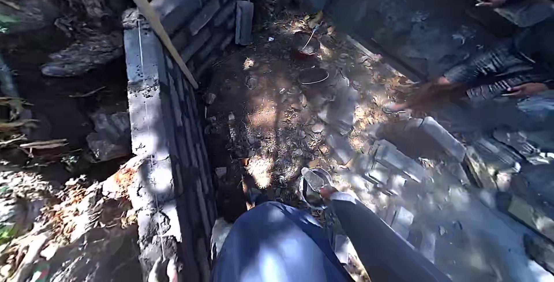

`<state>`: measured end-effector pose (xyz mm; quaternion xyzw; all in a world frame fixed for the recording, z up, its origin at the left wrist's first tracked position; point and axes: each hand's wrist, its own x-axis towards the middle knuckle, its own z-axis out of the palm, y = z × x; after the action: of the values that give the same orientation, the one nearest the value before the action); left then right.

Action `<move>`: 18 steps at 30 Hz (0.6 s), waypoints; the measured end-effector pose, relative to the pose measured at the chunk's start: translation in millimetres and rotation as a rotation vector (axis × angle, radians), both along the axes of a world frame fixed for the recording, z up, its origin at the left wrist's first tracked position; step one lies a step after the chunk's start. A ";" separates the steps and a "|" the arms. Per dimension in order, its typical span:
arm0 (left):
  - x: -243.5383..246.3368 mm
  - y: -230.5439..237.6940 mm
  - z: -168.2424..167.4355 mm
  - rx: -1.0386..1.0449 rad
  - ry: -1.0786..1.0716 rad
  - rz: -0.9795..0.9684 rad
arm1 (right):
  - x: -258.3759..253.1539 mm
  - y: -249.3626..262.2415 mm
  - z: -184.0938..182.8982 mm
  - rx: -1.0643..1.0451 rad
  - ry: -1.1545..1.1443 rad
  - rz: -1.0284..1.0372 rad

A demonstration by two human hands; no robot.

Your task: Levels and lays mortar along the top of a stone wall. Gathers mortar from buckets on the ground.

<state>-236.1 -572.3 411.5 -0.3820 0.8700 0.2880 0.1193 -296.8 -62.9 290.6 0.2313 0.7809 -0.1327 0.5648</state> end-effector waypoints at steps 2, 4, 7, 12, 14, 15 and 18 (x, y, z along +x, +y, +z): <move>-33.5 9.3 -23.9 0.091 0.190 -0.120 | -19.6 -8.0 8.0 -0.017 0.037 -0.134; -79.0 22.8 -34.8 0.128 0.143 -0.253 | -33.6 -18.7 37.7 -0.049 0.186 -0.212; -164.9 65.0 -39.1 0.149 -0.014 -0.432 | -46.2 -21.2 75.4 -0.107 0.369 -0.400; -294.0 165.8 -36.1 0.196 -0.167 -0.836 | -34.4 -2.9 74.7 -0.162 0.397 -0.656; -333.6 211.5 -42.7 0.230 -0.154 -0.931 | -34.6 9.7 55.9 -0.156 0.362 -0.692; -354.3 231.3 -47.2 0.247 -0.150 -0.959 | -40.4 12.2 41.4 -0.158 0.356 -0.726; -412.5 293.6 -66.1 0.261 -0.215 -1.036 | -80.2 8.1 20.4 -0.111 0.325 -0.939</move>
<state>-648.6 -278.6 345.4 0.0875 0.8843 0.2565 0.3801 -377.0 -54.8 310.9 0.5039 0.6622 -0.4482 0.3266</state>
